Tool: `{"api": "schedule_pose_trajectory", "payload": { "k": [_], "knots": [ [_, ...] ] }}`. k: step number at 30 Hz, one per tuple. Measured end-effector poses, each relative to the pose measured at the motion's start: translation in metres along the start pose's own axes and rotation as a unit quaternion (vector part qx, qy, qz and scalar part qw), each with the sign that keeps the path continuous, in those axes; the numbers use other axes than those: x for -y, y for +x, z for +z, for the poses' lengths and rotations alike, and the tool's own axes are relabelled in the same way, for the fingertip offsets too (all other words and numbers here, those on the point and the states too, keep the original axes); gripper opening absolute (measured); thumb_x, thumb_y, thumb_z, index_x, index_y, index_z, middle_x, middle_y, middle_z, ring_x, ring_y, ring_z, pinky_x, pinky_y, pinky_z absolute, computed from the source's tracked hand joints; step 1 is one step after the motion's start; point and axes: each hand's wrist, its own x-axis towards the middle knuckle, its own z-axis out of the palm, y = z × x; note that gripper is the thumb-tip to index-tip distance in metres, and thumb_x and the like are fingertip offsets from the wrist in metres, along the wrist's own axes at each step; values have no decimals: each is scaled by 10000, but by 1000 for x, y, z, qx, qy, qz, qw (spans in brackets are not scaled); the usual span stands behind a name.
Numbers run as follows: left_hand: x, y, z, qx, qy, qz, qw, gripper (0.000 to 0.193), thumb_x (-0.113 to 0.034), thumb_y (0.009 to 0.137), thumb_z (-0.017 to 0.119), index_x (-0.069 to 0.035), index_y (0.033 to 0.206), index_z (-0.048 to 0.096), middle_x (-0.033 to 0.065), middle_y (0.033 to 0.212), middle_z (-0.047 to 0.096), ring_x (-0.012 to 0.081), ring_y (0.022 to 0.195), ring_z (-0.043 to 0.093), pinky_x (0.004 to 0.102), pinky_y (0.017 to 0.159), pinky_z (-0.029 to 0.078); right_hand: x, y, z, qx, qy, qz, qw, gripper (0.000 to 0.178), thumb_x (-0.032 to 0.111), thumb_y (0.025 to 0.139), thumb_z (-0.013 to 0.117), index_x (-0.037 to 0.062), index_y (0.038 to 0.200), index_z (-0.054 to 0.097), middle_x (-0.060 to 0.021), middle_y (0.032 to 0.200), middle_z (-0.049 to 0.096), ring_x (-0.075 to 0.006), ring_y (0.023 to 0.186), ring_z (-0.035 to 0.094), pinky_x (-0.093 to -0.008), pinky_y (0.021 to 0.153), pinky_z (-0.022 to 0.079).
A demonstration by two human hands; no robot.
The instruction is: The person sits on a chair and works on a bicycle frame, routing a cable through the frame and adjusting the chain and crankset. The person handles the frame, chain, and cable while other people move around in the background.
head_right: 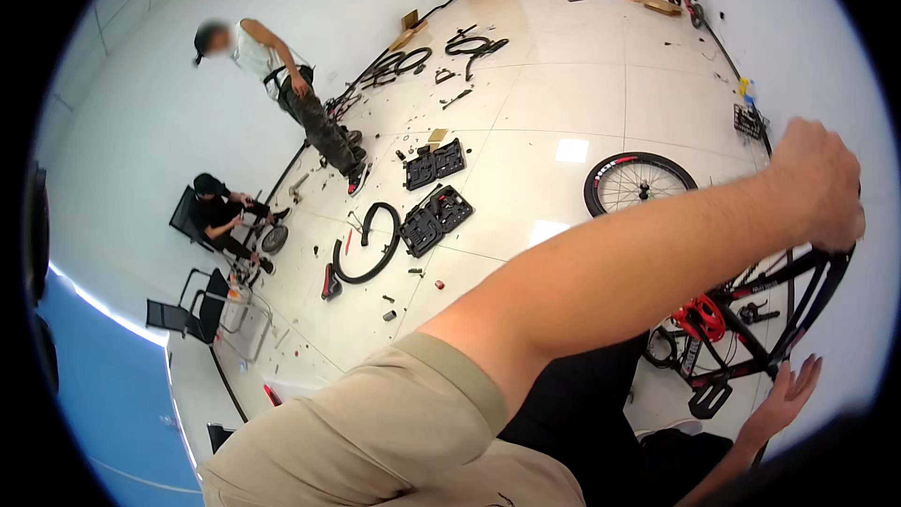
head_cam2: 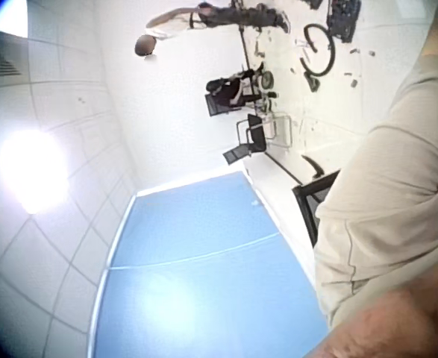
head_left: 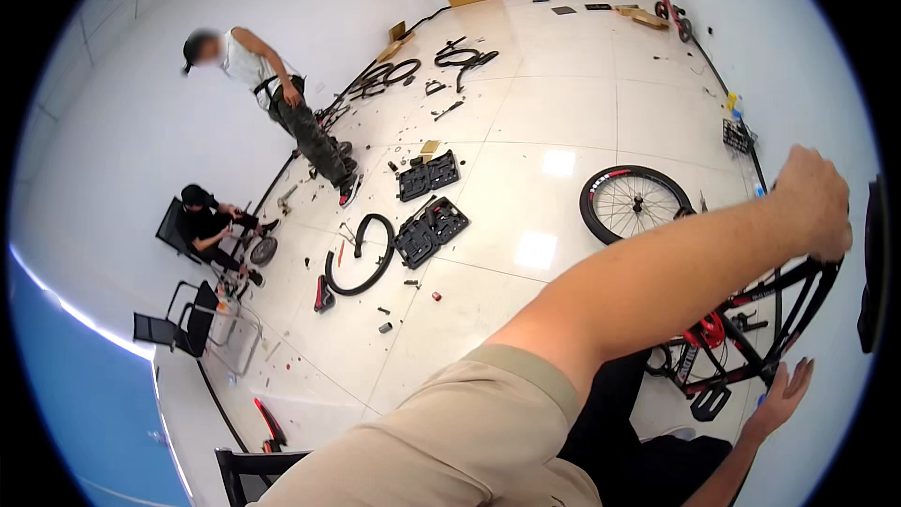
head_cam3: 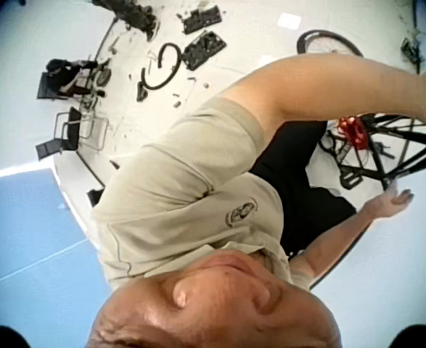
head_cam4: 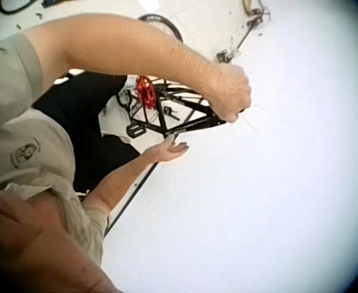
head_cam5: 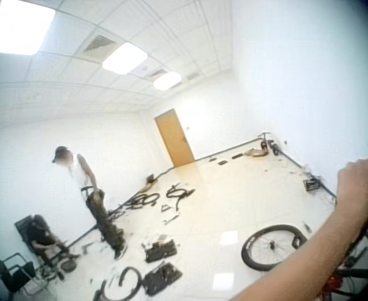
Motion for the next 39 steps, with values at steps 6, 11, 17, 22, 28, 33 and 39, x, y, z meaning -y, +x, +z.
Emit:
{"api": "schedule_pose_trajectory", "payload": {
  "k": [6, 11, 17, 22, 28, 33, 39],
  "knots": [
    [-8, -1, 1, 3, -2, 20, 1000, 335, -336, 822, 544, -100, 944, 749, 108, 936, 697, 249, 959, 638, 396, 870, 407, 23, 77, 33, 201, -71, -55, 975, 680, 35, 909, 589, -15, 1504, 263, -176, 1536, 341, -279, 1432, 304, -384, 1174, 202],
    [-11, 2, 9, 24, 11, 29, 999, 349, -337, 839, 534, -85, 965, 739, 115, 980, 677, 258, 1022, 597, 427, 959, 362, 1, 96, 40, 225, -31, -5, 974, 488, 184, 971, 580, -30, 1390, 450, -133, 1115, 632, -186, 1015, 588, -297, 905, 431],
    [-12, 7, 20, 5, -13, 22, 1000, 363, -334, 844, 534, -71, 997, 732, 117, 1001, 671, 267, 1068, 572, 455, 1042, 310, -13, 100, 32, 210, -87, 31, 973, 363, 259, 1003, 539, -9, 1242, 588, 32, 681, 470, -45, 575, 385, -213, 513, 283],
    [-14, 4, 19, -3, 2, 19, 1000, 353, -322, 847, 528, -74, 993, 733, 104, 972, 679, 257, 1036, 591, 472, 1065, 299, -14, 102, 26, 197, -112, -28, 974, 384, 172, 981, 558, -17, 1314, 533, -15, 873, 588, -66, 701, 483, -213, 616, 384],
    [-19, -1, 15, 26, 9, 24, 999, 402, -355, 859, 521, -79, 1062, 732, 127, 1044, 692, 288, 1124, 590, 518, 1127, 249, 22, 104, 24, 185, -147, -88, 968, 643, 231, 942, 637, -16, 1459, 345, -156, 1434, 441, -264, 1361, 384, -416, 1156, 241],
    [-16, -10, 8, 16, -16, 38, 999, 331, -283, 844, 522, -66, 974, 736, 124, 954, 670, 274, 1047, 576, 518, 1108, 249, 15, 117, 18, 294, -64, -44, 953, 643, 222, 923, 632, -67, 1429, 361, -179, 1473, 408, -275, 1394, 357, -445, 1182, 184],
    [-16, -8, 8, 9, -29, 19, 999, 359, -290, 841, 529, -45, 1003, 734, 147, 1000, 671, 297, 1080, 585, 526, 1143, 206, 26, 99, 27, 274, -44, -40, 960, 671, 142, 891, 583, -21, 1482, 310, -172, 1514, 372, -290, 1418, 326, -443, 1182, 184]
  ]
}}
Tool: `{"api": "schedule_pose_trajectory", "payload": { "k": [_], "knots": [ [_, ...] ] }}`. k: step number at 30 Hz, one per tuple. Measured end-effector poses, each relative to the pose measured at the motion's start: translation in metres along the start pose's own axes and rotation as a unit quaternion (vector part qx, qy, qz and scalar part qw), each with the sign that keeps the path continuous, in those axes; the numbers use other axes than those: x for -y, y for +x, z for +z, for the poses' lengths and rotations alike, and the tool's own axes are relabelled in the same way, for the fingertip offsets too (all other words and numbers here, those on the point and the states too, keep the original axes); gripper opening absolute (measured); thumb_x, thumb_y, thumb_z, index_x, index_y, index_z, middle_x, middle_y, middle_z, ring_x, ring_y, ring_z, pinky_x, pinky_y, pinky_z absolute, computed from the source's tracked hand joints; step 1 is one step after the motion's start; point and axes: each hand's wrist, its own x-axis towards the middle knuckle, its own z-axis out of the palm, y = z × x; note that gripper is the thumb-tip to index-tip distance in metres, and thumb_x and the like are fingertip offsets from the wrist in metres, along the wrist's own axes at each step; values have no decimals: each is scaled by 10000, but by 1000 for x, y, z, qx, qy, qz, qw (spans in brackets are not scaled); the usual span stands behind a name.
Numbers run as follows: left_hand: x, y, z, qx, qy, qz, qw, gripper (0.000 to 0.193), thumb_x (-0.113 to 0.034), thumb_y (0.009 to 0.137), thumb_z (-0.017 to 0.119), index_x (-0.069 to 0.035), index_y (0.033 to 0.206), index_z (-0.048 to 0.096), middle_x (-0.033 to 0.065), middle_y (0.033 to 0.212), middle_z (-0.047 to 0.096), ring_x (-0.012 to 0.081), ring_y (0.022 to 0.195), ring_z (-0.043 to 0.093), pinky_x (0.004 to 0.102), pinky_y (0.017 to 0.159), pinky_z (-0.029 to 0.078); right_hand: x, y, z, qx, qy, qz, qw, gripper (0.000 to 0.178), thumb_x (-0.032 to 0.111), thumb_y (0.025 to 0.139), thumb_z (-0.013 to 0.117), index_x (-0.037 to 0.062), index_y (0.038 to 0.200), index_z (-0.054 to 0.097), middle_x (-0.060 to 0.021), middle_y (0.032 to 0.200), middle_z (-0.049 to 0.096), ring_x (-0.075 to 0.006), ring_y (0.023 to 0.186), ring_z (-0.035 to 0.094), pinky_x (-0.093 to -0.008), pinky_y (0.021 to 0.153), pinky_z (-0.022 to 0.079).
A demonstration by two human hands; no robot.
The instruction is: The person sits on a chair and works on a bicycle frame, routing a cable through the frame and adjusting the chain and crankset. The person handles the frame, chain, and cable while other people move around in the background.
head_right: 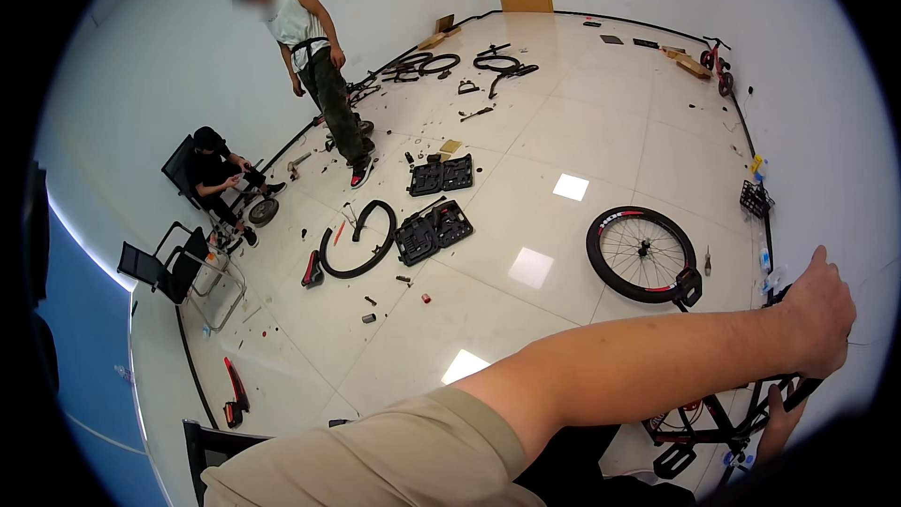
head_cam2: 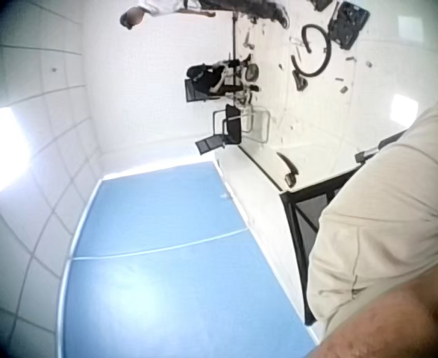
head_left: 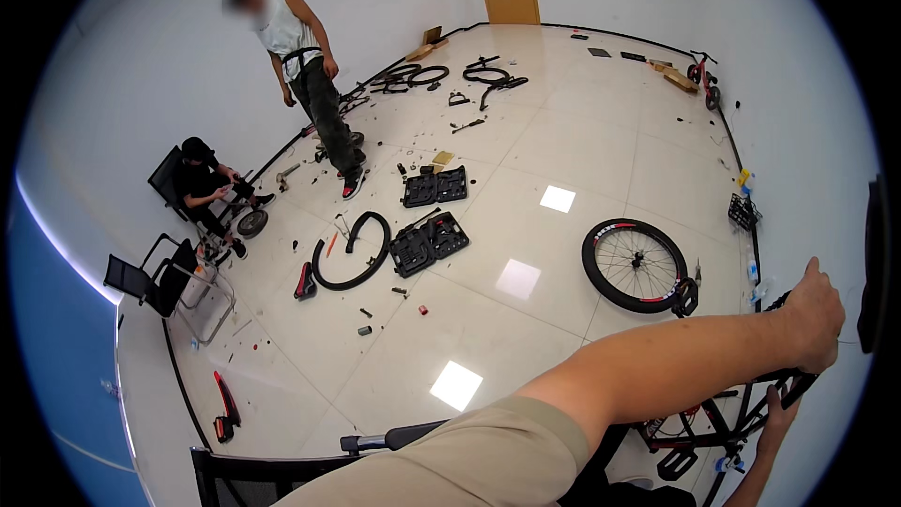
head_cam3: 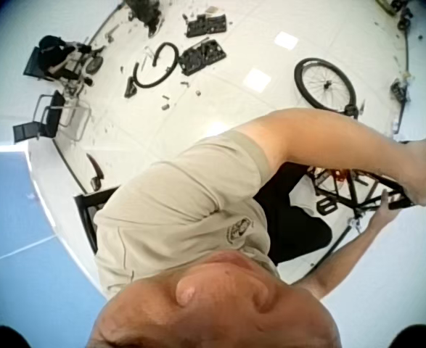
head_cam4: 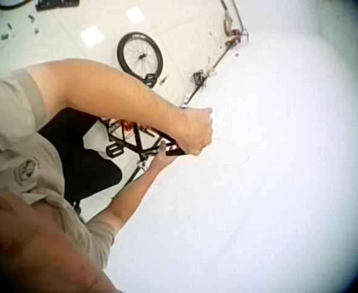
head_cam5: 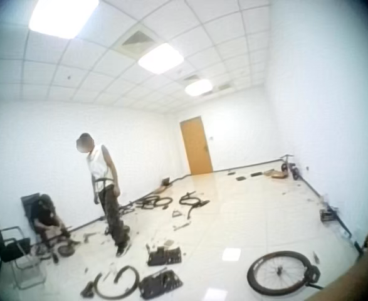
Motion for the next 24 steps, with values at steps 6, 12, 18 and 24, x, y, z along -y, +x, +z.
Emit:
{"api": "schedule_pose_trajectory", "payload": {
  "k": [6, 12, 18, 24],
  "knots": [
    [3, 1, -3, 0, -16, -4, 1000, 335, -266, 814, 539, -31, 954, 733, 150, 958, 674, 293, 1031, 597, 502, 1109, 257, -56, -14, -7, 23, -39, 3, 999, 778, 122, 833, 602, 27, 1524, 259, -150, 1553, 314, -279, 1429, 284, -404, 1157, 212],
    [1, -2, 4, -30, -14, -13, 999, 300, -272, 786, 550, -43, 859, 730, 145, 889, 672, 277, 966, 599, 457, 1019, 337, -91, -30, -9, -14, -61, 124, 990, 758, 50, 836, 608, -9, 1504, 254, -142, 1427, 413, -229, 1097, 505, -337, 974, 392],
    [3, -6, 2, -17, -4, -20, 1000, 306, -301, 781, 567, -46, 843, 724, 139, 874, 673, 284, 933, 607, 445, 988, 360, -38, -13, 3, -16, -69, -33, 997, 722, 67, 843, 601, -36, 1485, 286, -193, 1460, 405, -293, 1360, 378, -360, 1141, 235],
    [-1, -6, 5, -50, -19, -17, 998, 339, -334, 798, 573, -36, 872, 717, 148, 878, 671, 291, 954, 607, 467, 993, 351, -7, 18, 5, -13, 44, -36, 998, 613, 7, 862, 546, -35, 1443, 354, -158, 1368, 485, -271, 1265, 458, -359, 1095, 314]
  ]
}}
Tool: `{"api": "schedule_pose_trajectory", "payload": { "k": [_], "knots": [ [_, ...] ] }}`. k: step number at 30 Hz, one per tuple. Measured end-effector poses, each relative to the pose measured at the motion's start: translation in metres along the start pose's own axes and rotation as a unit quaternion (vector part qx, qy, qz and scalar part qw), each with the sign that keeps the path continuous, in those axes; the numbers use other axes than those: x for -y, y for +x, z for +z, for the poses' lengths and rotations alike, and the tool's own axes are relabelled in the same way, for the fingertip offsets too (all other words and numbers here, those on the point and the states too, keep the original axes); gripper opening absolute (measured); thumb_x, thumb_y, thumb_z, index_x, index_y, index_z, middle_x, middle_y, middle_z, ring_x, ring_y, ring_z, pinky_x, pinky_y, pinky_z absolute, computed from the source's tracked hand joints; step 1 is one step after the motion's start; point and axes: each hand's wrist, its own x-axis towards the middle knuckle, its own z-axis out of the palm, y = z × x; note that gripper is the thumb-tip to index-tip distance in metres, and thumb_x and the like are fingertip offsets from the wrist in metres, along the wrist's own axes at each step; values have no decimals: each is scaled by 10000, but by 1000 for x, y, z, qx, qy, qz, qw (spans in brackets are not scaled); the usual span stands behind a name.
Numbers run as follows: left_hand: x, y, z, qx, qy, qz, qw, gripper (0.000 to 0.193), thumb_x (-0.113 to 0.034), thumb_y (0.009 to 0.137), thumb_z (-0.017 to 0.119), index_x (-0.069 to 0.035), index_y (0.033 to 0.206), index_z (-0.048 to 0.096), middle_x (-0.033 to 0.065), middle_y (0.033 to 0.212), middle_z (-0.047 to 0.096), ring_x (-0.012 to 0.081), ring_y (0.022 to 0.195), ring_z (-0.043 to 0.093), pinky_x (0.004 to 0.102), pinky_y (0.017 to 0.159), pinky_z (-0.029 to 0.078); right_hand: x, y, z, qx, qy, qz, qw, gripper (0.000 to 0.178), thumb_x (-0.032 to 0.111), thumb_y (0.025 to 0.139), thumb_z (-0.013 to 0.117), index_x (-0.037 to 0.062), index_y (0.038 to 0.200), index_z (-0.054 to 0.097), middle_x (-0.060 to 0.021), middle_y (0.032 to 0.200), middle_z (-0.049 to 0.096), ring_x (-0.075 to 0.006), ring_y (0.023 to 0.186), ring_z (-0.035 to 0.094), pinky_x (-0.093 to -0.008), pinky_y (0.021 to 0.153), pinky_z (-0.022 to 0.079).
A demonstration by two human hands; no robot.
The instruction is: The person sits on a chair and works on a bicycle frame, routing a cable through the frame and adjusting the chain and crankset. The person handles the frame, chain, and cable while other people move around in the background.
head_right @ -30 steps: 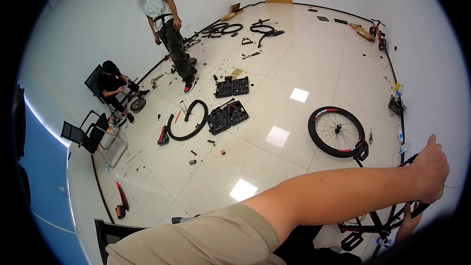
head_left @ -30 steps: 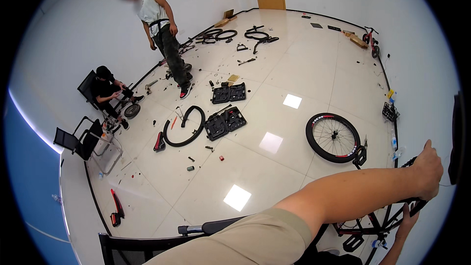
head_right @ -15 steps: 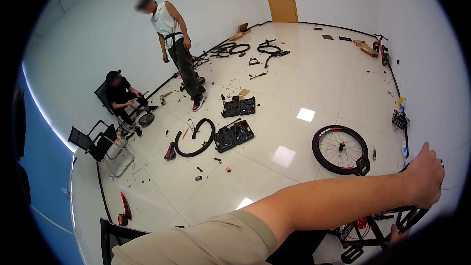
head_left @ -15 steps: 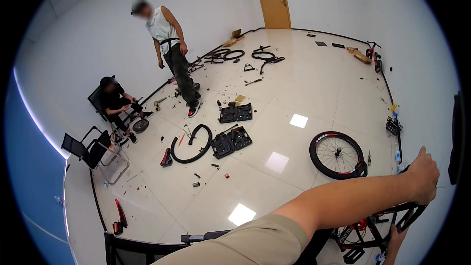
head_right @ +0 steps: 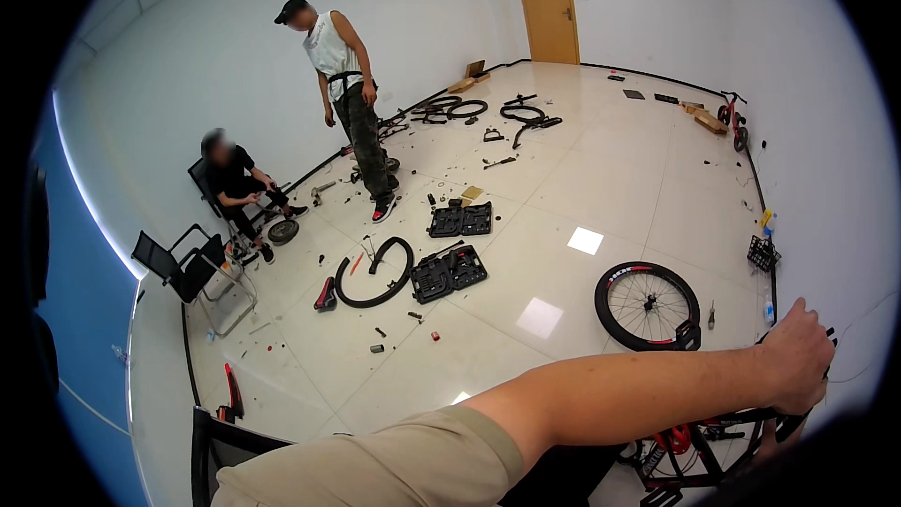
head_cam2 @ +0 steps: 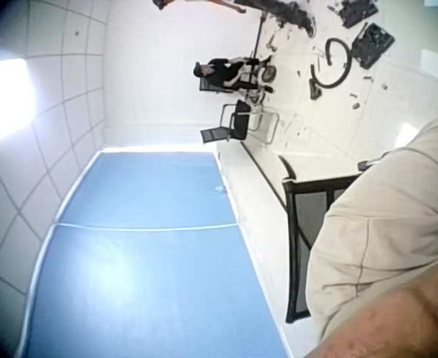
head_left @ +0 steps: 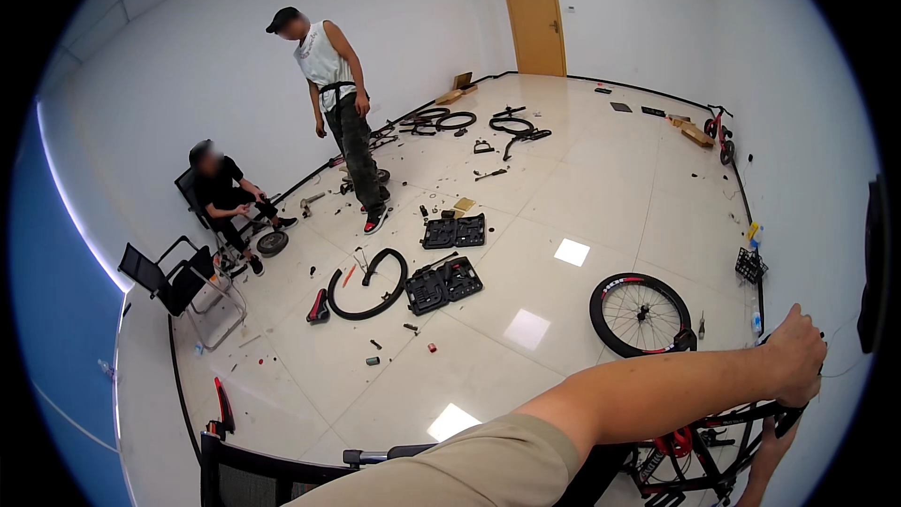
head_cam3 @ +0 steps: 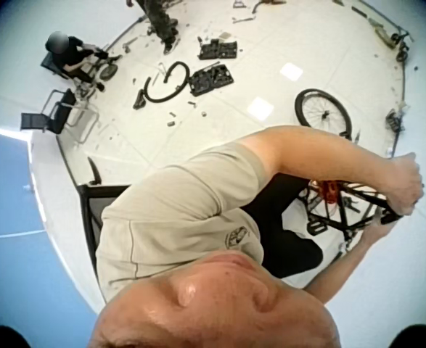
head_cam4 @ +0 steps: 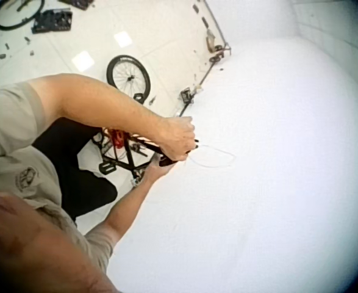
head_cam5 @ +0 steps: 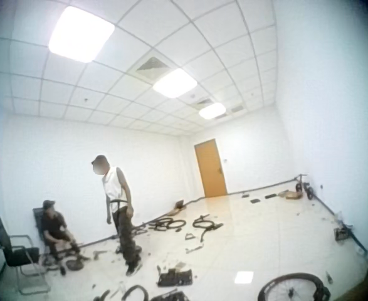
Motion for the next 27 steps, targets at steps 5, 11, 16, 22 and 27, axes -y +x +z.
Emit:
{"api": "schedule_pose_trajectory", "payload": {
  "k": [5, 11, 16, 22, 27],
  "knots": [
    [5, 9, 2, 38, -4, -15, 999, 417, -402, 800, 592, -19, 931, 693, 146, 919, 667, 300, 1031, 583, 491, 1008, 335, 3, -2, 17, -113, -232, 10, 966, 502, -109, 812, 443, -58, 1308, 494, -200, 1208, 587, -292, 1169, 566, -358, 1039, 383],
    [16, -26, -26, -54, -92, 40, 994, 903, -449, 575, 810, 4, 1286, 489, 234, 1156, 564, 383, 1149, 477, 501, 1034, 320, 1, 3, 20, -121, -218, -17, 968, 388, -77, 833, 443, -74, 1206, 551, -191, 1076, 641, -296, 1064, 607, -355, 984, 418],
    [59, -94, -13, -136, -115, 46, 983, 1092, -337, 592, 836, -60, 1486, 273, 296, 1402, 372, 447, 1314, 345, 534, 1061, 305, -14, 12, 22, -129, -182, -3, 975, 324, 9, 867, 428, -65, 1152, 561, -158, 993, 653, -251, 857, 644, -341, 770, 489],
    [135, -218, 85, -2, -184, -335, 924, 740, -344, 817, 680, -95, 1443, 375, 216, 1334, 482, 417, 1231, 467, 492, 1032, 397, -55, 25, 4, -144, -180, 27, 973, 323, -2, 844, 411, -39, 1126, 564, -125, 866, 649, -152, 555, 552, -297, 449, 400],
    [140, -288, 126, 15, -189, -433, 881, 724, -370, 831, 675, -111, 1444, 389, 211, 1318, 523, 415, 1201, 503, 526, 1000, 413, -61, 35, -2, -148, -181, -7, 972, 165, 29, 893, 434, -31, 959, 573, -23, 651, 479, -122, 594, 474, -291, 595, 395]
  ]
}}
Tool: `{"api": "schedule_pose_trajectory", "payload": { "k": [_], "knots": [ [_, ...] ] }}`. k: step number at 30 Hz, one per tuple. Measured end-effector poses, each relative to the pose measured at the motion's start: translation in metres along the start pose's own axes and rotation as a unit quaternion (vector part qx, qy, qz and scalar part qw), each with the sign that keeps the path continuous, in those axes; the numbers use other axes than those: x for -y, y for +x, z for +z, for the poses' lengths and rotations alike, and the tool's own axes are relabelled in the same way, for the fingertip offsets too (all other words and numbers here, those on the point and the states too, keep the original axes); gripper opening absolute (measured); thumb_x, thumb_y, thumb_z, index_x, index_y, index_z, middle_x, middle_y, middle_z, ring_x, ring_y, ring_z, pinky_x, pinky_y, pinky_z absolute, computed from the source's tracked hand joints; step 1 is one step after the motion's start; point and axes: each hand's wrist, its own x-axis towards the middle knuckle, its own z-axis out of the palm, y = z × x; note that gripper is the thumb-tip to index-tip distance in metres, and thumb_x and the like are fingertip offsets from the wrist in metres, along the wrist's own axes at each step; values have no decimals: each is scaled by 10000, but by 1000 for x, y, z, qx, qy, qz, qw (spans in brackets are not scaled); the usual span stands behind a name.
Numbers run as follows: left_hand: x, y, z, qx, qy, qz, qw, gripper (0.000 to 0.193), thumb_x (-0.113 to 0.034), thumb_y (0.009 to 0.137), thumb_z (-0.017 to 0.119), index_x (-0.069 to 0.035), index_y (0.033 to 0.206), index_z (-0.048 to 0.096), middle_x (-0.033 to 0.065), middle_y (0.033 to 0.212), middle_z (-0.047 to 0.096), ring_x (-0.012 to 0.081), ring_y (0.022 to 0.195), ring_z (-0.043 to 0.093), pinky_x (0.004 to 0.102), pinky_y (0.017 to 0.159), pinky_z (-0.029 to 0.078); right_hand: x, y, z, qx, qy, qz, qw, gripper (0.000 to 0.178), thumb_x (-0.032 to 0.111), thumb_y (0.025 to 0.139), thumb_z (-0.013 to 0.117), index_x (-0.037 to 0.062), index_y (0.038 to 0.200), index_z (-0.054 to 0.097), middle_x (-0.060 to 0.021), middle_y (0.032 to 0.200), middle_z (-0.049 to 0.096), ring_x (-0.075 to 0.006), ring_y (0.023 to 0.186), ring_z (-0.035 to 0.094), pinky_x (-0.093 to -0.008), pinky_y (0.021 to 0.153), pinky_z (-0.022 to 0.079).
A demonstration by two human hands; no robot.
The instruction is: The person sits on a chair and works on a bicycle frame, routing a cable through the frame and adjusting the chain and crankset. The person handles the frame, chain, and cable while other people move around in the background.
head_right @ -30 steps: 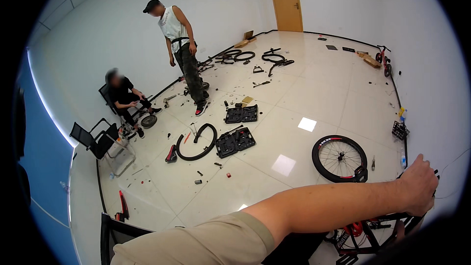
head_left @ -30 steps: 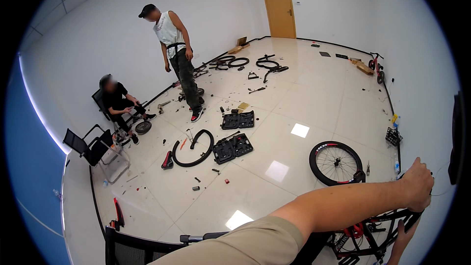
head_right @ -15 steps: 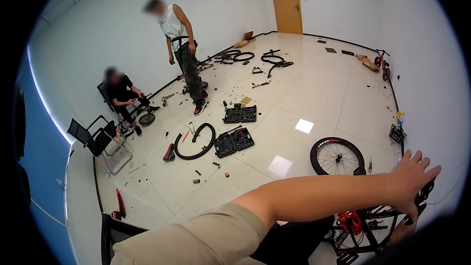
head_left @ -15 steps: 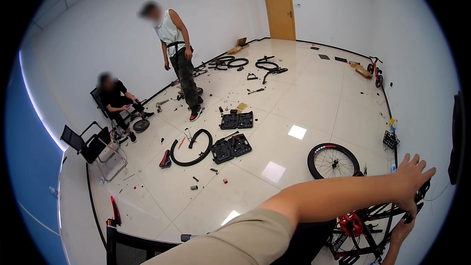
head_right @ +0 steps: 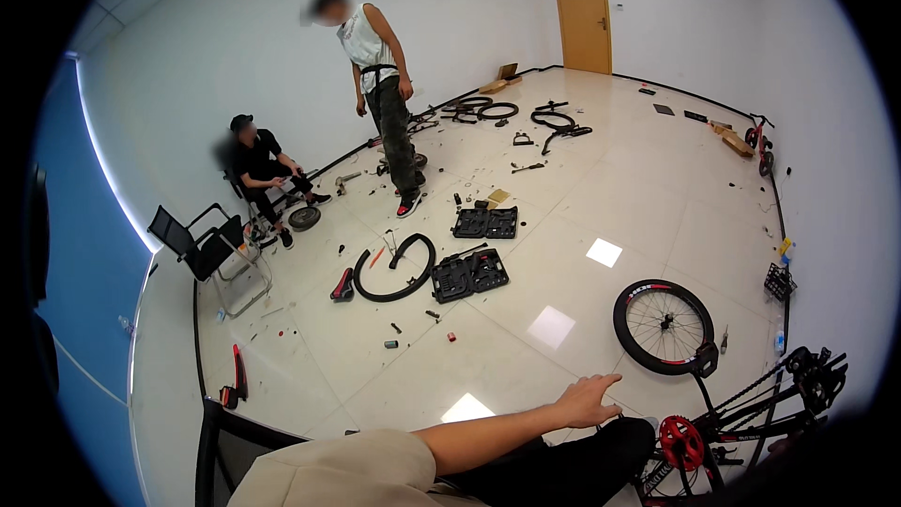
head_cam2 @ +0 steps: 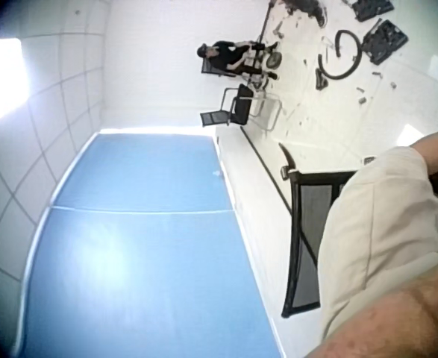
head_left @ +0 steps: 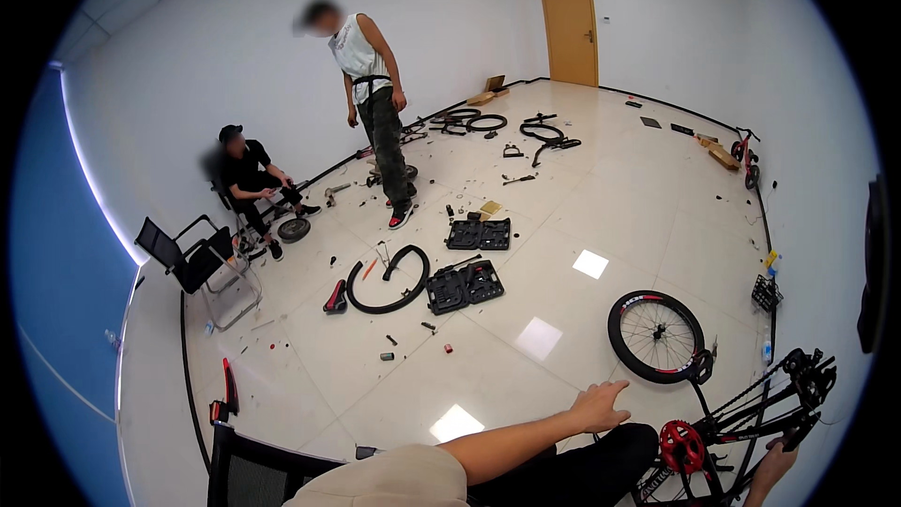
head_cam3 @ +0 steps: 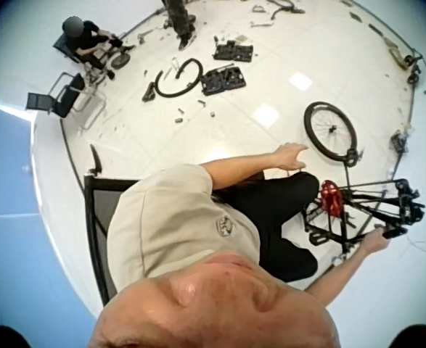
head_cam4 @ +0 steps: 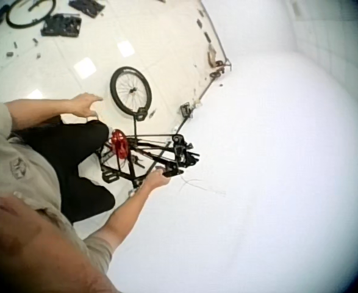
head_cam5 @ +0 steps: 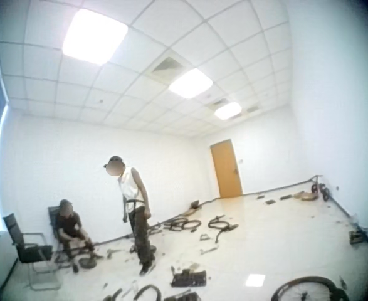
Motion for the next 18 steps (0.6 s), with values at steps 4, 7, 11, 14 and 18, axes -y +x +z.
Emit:
{"api": "schedule_pose_trajectory", "payload": {
  "k": [4, 7, 11, 14, 18],
  "knots": [
    [18, -2, 14, -1, 43, 9, 999, 674, -341, 829, 668, -132, 1418, 415, 187, 1258, 578, 387, 1179, 531, 538, 945, 435, 14, -5, 4, -19, 18, 13, 1000, 258, 200, 1011, 484, 12, 844, 544, 4, 628, 426, -105, 579, 407, -287, 554, 332],
    [20, 6, 16, 4, 96, 32, 995, 620, -320, 820, 663, -127, 1372, 457, 168, 1182, 627, 368, 1137, 566, 533, 915, 444, 6, -1, -3, -14, -12, 11, 1000, 265, 205, 1011, 489, 16, 830, 535, 9, 625, 405, -103, 575, 391, -287, 551, 319],
    [22, 10, 15, 40, 136, 32, 989, 528, -306, 812, 662, -110, 1285, 535, 160, 1116, 664, 348, 1088, 608, 519, 884, 456, 18, -6, 0, -20, 4, -3, 1000, 237, 170, 1004, 468, 9, 843, 532, 10, 642, 402, -102, 576, 383, -289, 545, 310],
    [18, 8, 12, 120, 136, 17, 983, 546, -338, 839, 667, -122, 1320, 525, 156, 1194, 638, 328, 1153, 582, 507, 902, 449, 36, -14, 2, -35, 18, -8, 999, 183, 109, 978, 440, -4, 861, 524, 3, 664, 415, -107, 582, 387, -293, 540, 313],
    [21, 11, 15, 134, 101, -11, 986, 559, -360, 833, 674, -113, 1318, 544, 170, 1226, 630, 310, 1178, 581, 460, 948, 463, 33, -13, 1, -33, 32, -4, 999, 140, 68, 941, 434, -13, 932, 548, 1, 679, 426, -109, 596, 402, -283, 555, 334]
  ]
}}
